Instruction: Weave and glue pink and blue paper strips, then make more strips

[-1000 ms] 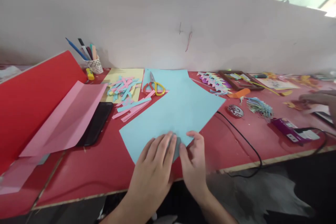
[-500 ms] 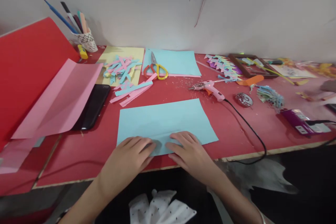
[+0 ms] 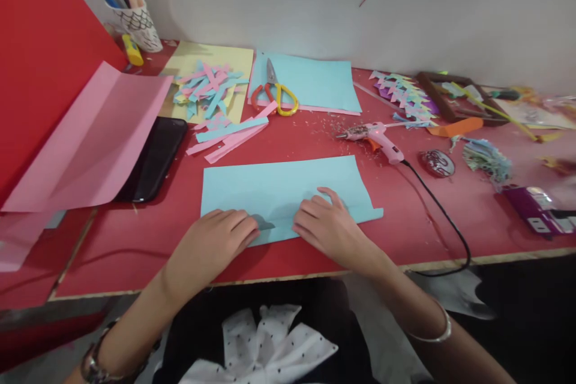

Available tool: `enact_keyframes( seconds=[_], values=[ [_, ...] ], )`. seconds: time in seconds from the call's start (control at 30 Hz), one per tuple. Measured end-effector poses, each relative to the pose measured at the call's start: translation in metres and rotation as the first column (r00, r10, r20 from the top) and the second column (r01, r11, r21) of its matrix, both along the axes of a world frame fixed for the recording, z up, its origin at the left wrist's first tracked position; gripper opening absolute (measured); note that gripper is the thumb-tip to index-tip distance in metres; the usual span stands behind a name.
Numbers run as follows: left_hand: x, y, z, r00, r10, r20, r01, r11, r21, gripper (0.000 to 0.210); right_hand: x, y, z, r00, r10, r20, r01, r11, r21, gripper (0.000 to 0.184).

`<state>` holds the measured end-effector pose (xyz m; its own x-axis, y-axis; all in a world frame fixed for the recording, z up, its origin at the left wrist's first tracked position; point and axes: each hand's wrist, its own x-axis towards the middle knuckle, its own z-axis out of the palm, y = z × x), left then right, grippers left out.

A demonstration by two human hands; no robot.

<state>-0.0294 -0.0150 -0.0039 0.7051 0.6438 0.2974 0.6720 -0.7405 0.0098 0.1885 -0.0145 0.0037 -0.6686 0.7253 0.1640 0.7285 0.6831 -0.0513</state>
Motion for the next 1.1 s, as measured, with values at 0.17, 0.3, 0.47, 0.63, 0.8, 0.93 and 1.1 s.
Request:
enact_keyframes(
  seconds=[0.17,0.3,0.47,0.63,0.8,0.93,1.1],
  values=[
    [-0.001,0.003,-0.002,1.000,-0.006,0.011,0.006,1.000,-0.007,0.050,0.005,0.007,-0.009,1.000,0.015,-0.019,-0.015,1.000,-0.021,0.034],
    [0.000,0.005,-0.001,1.000,0.028,-0.011,-0.028,0.999,-0.033,0.049,0.007,0.009,-0.010,0.999,0.023,-0.041,-0.025,0.998,-0.051,0.035],
    [0.001,0.006,-0.004,0.998,0.063,-0.004,-0.063,0.998,-0.027,0.050,0.008,0.009,-0.010,0.998,-0.035,-0.055,0.029,0.994,-0.104,0.038],
    [0.000,0.005,-0.006,0.992,0.128,0.000,-0.128,0.992,-0.022,0.044,0.008,0.010,-0.013,0.996,-0.043,-0.081,0.036,0.996,-0.088,0.041],
    [-0.002,0.004,-0.007,0.987,0.157,0.024,-0.155,0.986,-0.067,0.042,0.007,0.009,-0.012,0.996,-0.053,-0.070,0.049,0.997,-0.053,0.042],
    [-0.009,0.002,-0.009,0.979,0.198,0.055,-0.190,0.974,-0.124,0.043,0.007,0.008,-0.011,0.996,-0.070,-0.062,0.065,0.994,-0.083,0.039],
    [-0.022,-0.001,-0.009,0.967,0.233,0.104,-0.212,0.960,-0.182,0.047,0.007,0.009,-0.012,0.995,-0.079,-0.064,0.071,0.991,-0.112,0.036]
  ],
)
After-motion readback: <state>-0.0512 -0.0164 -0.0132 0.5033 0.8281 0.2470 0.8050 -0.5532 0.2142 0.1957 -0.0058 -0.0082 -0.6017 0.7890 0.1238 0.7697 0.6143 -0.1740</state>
